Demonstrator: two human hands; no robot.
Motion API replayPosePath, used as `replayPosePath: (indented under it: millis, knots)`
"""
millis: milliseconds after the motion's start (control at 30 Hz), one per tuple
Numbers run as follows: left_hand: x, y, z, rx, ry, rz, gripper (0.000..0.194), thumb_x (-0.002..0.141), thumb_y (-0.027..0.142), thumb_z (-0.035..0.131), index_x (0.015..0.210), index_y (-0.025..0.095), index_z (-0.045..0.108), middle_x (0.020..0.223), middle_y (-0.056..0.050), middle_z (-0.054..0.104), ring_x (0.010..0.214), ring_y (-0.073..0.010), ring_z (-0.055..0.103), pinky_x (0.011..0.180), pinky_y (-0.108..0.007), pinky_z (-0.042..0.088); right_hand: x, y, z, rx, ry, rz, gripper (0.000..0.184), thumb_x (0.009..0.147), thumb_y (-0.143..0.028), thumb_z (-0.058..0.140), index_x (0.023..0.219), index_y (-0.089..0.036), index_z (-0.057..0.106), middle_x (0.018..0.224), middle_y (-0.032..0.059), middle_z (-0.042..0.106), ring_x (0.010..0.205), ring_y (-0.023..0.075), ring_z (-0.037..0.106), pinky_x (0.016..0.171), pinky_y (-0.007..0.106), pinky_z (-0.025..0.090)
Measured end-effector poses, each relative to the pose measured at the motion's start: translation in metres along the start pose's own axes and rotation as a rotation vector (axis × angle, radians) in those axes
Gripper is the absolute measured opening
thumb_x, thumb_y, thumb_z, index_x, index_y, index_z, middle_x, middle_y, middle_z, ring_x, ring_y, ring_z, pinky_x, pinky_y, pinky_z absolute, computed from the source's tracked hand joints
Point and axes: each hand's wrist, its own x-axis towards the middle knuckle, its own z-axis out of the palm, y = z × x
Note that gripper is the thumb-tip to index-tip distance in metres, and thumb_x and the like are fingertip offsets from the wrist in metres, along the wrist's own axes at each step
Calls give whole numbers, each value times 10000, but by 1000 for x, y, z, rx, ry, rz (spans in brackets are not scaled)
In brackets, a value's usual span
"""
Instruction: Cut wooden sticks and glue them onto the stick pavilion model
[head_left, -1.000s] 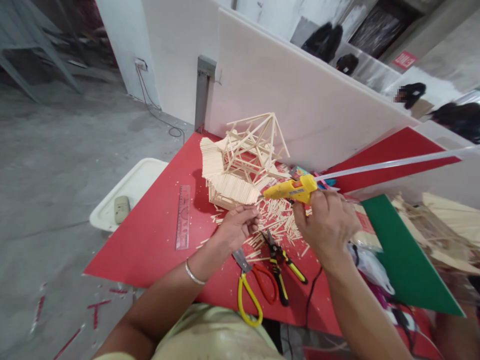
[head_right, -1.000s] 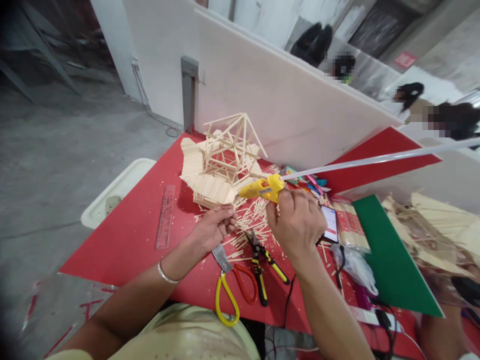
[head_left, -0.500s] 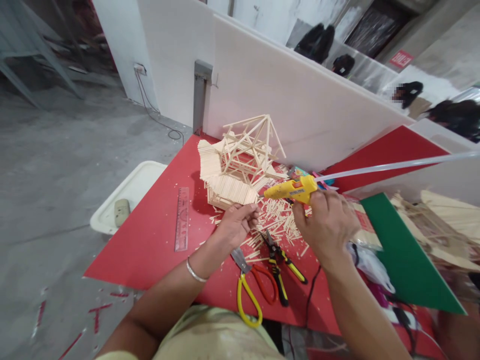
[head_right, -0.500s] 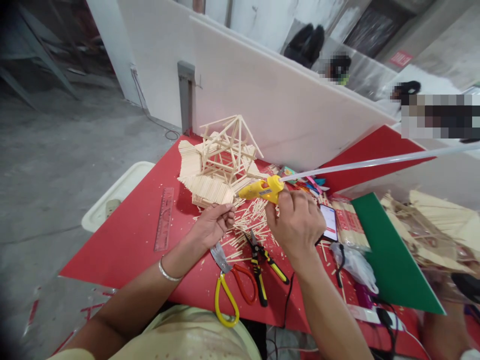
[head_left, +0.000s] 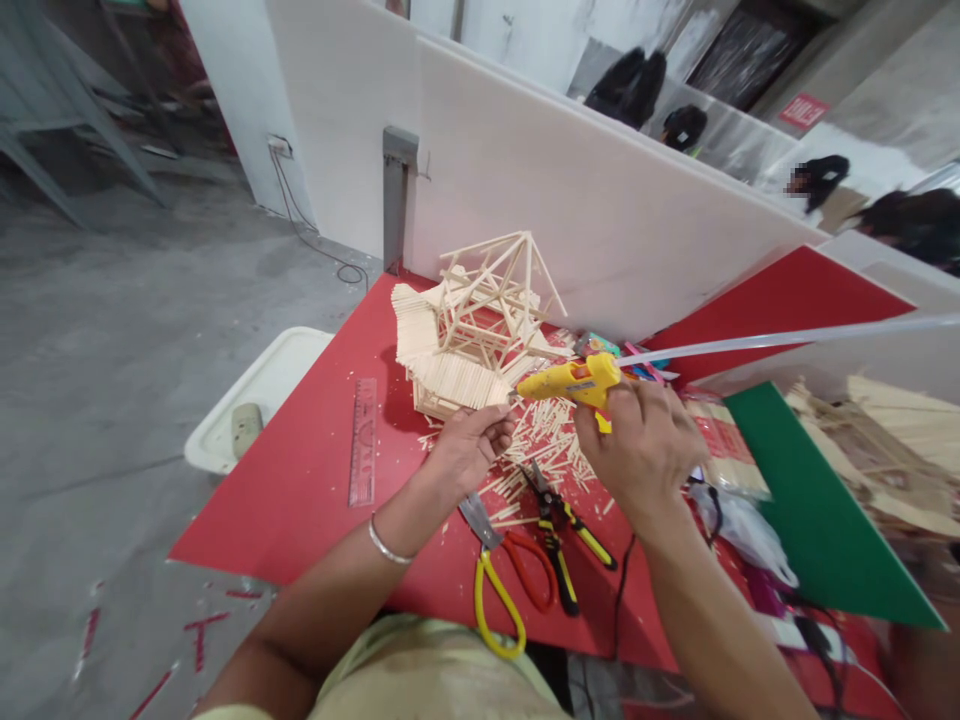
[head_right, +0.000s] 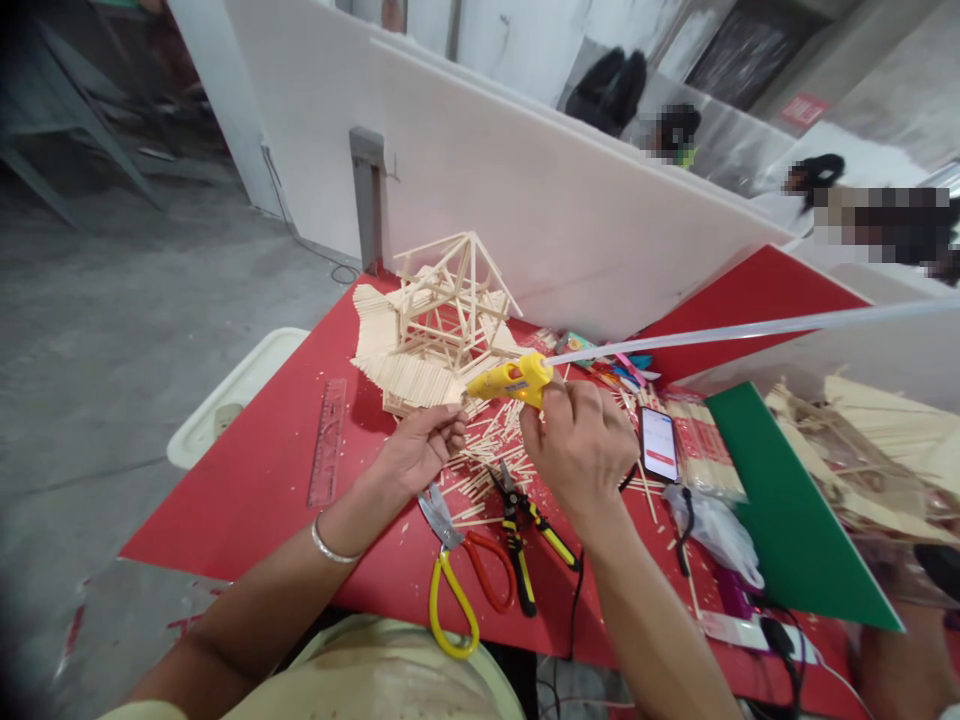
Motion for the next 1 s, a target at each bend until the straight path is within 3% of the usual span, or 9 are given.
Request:
replayPosePath:
  millis: [367,567,767,1000]
  knots:
    - [2,-1,-5,-26,-30,-5,32,666,106,684,675,92,657,707,-65,686,636,-100,619,607,-203,504,-4,2,8,-14,8,18,255,833,-326,548,1018,-165,621,949,112,631,851,235,554,709,330,391]
    - [3,-1,-6,-52,-34,-17,24,675,97,675,673,99,652,729,-75,695,656,-107,628,617,-203,513,-3,1,6,-12,-33,37,256,836,-328,541,1021,-168,618,959,116,634,852,238,552,717,338,392]
    - [3,0,-6,-78,-34,-29,27,680,98,670,670,100,646,727,-74,694,654,-111,630,615,-203,514,-2,0,6,-51,5,13,240,853,-353,552,995,-169,608,943,102,641,823,224,563,689,320,390]
    - [3,0,-5,-87,-20,-32,15,687,95,653,673,92,647,726,-75,693,651,-114,633,615,-207,514,-7,7,11,-47,-2,34,333,832,-378,574,1087,-166,604,983,119,637,895,255,570,732,344,413]
